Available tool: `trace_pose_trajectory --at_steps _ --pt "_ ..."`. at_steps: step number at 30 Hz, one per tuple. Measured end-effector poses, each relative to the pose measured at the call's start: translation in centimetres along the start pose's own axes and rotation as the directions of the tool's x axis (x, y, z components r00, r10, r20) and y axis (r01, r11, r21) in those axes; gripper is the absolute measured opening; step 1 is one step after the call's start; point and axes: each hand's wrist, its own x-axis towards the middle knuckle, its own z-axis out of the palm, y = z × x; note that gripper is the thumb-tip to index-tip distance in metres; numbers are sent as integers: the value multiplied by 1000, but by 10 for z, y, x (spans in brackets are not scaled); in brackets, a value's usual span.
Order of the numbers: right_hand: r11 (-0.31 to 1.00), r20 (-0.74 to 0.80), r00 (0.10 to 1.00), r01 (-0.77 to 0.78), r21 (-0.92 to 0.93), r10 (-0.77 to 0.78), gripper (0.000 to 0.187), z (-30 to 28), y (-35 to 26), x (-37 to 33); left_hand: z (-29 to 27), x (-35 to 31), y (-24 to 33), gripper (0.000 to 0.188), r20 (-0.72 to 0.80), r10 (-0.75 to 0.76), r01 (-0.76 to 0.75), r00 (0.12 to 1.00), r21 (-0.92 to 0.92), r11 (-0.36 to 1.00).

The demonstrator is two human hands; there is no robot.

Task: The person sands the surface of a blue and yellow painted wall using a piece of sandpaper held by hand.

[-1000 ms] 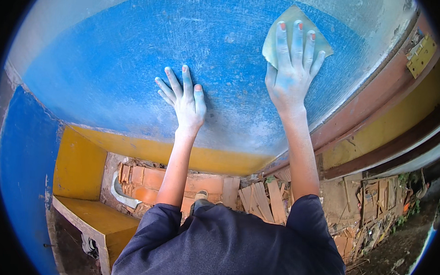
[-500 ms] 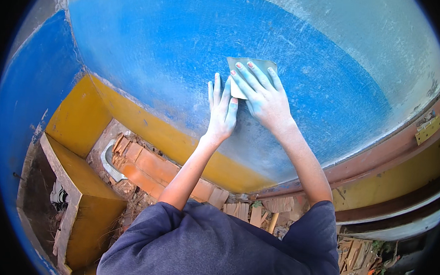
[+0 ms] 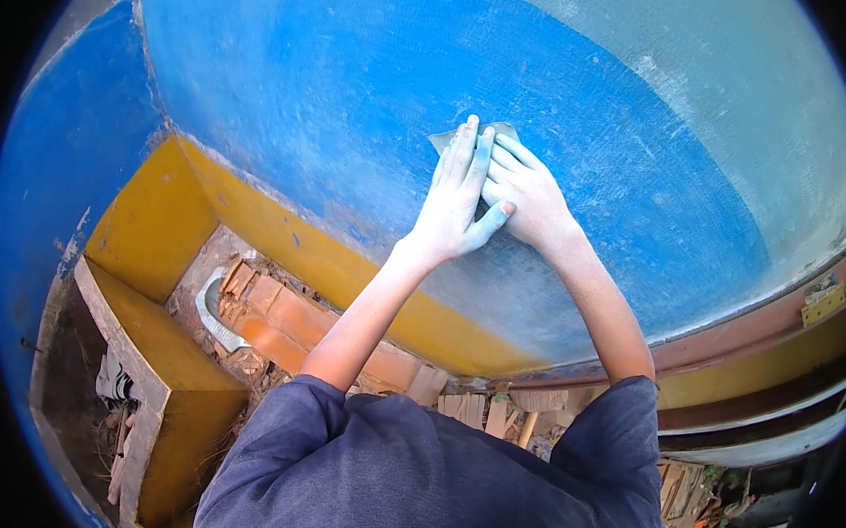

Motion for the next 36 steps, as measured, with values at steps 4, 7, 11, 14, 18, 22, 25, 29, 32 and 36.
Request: trace_pose_trajectory --at_steps 4,7,11,14,18,22,25,29,32,36 --pt "996 -232 972 -65 -67 47 35 -1 7 -24 12 4 -8 102 19 37 -38 999 41 998" --pt "927 -397 884 -334 -171 246 40 1 6 -44 23 2 -6 93 16 10 -13 1000 193 981" --pt "838 -574 762 -498 -222 301 35 17 14 -75 25 20 -36 80 -176 -23 74 984 289 955" --pt "806 -600 724 -554 -210 342 32 25 15 -100 -12 69 -64 60 -550 -46 207 834 235 950" --pt "834 -646 697 -527 -164 313 31 40 10 -105 43 32 -32 65 -452 -79 237 889 303 923" --pt "875 -634 688 -483 -39 352 28 40 3 -116 141 -50 8 70 -303 -135 245 944 363 899" --pt "877 -624 695 -479 -33 356 32 60 4 -163 103 19 13 65 -377 -150 272 914 295 916" --pt "838 -359 766 -537 97 533 48 49 -23 -163 1 90 -40 64 -684 -83 220 725 115 969" --pt "821 -300 768 -559 117 566 50 46 -24 -168 60 50 -19 61 -657 -125 294 743 152 944" --pt "817 -281 773 -570 87 569 52 44 -22 -170 199 -95 33 65 -320 -355 429 878 199 881"
